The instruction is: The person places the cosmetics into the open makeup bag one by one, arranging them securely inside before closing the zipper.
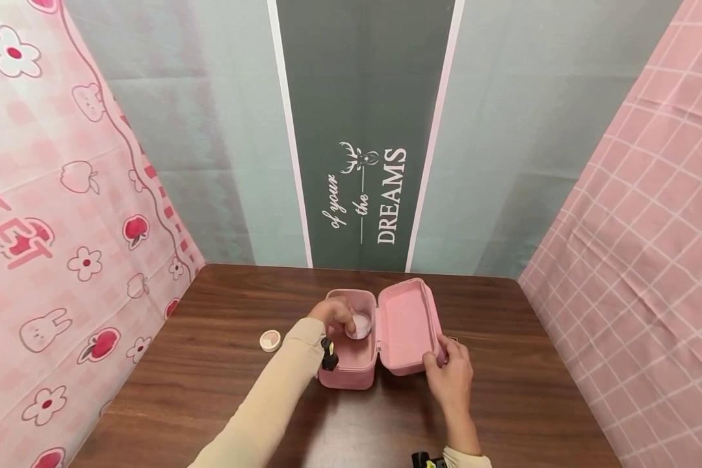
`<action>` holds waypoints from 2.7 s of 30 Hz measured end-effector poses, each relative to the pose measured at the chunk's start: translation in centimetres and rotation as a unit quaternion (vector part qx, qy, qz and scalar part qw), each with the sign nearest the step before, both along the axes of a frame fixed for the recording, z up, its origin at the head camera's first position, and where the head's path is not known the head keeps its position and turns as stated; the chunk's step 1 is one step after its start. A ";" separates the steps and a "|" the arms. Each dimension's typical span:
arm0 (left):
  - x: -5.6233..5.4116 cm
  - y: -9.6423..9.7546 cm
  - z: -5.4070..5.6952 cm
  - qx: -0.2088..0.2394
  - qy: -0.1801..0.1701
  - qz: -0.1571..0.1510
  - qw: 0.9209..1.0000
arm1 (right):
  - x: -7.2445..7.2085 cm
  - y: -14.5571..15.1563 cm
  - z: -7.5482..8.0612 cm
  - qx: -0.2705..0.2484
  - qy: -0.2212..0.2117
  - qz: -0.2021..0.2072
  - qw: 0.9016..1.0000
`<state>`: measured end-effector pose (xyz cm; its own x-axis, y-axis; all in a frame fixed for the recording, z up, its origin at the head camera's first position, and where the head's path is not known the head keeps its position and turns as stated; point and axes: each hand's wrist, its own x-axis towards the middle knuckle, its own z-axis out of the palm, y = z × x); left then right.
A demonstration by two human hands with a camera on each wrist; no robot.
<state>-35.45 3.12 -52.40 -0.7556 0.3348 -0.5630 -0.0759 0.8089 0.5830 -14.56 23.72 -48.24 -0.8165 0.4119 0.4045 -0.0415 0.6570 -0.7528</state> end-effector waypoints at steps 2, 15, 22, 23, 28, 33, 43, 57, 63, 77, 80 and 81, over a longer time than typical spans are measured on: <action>-0.9 0.2 -1.1 0.017 -0.037 0.003 0.999 | 0.0 0.1 0.0 -0.001 0.003 0.002 1.000; -2.0 1.0 -3.4 -0.002 -0.114 -0.041 0.993 | 0.0 0.0 0.2 0.002 -0.001 -0.001 1.000; 0.6 0.8 0.0 0.005 -0.120 -0.058 0.991 | 0.0 -0.2 0.1 0.004 0.003 0.003 1.000; 1.1 0.7 0.7 0.005 -0.123 -0.055 0.991 | 0.0 -0.2 0.1 0.002 0.003 0.003 1.000; 2.8 0.9 2.4 -0.019 -0.075 -0.025 0.997 | 0.0 -0.1 0.1 -0.002 -0.002 0.003 1.000; -0.7 1.8 -3.7 -0.016 -0.101 -0.019 0.995 | -0.1 0.0 0.0 -0.001 -0.001 0.002 1.000; 1.2 1.3 -2.0 0.034 -0.118 -0.009 0.992 | -0.2 -0.1 -0.1 -0.001 0.001 -0.004 1.000; 4.4 -0.4 3.6 0.085 -0.178 0.034 0.980 | 0.0 -0.4 0.4 -0.003 -0.002 0.001 1.000; 4.6 -1.0 4.4 0.116 -0.108 0.036 0.987 | -0.1 -0.5 0.6 0.000 -0.004 -0.001 1.000; 5.9 -1.2 7.2 0.071 0.125 -0.097 0.985 | 0.0 -0.4 0.1 0.005 -0.008 -0.005 1.000; 6.6 -1.1 7.9 0.018 0.176 -0.130 0.976 | -0.1 -0.4 0.1 0.006 -0.007 -0.005 1.000; 6.9 -1.0 8.1 -0.001 0.194 -0.141 0.971 | -0.1 -0.3 0.0 0.007 -0.006 -0.006 1.000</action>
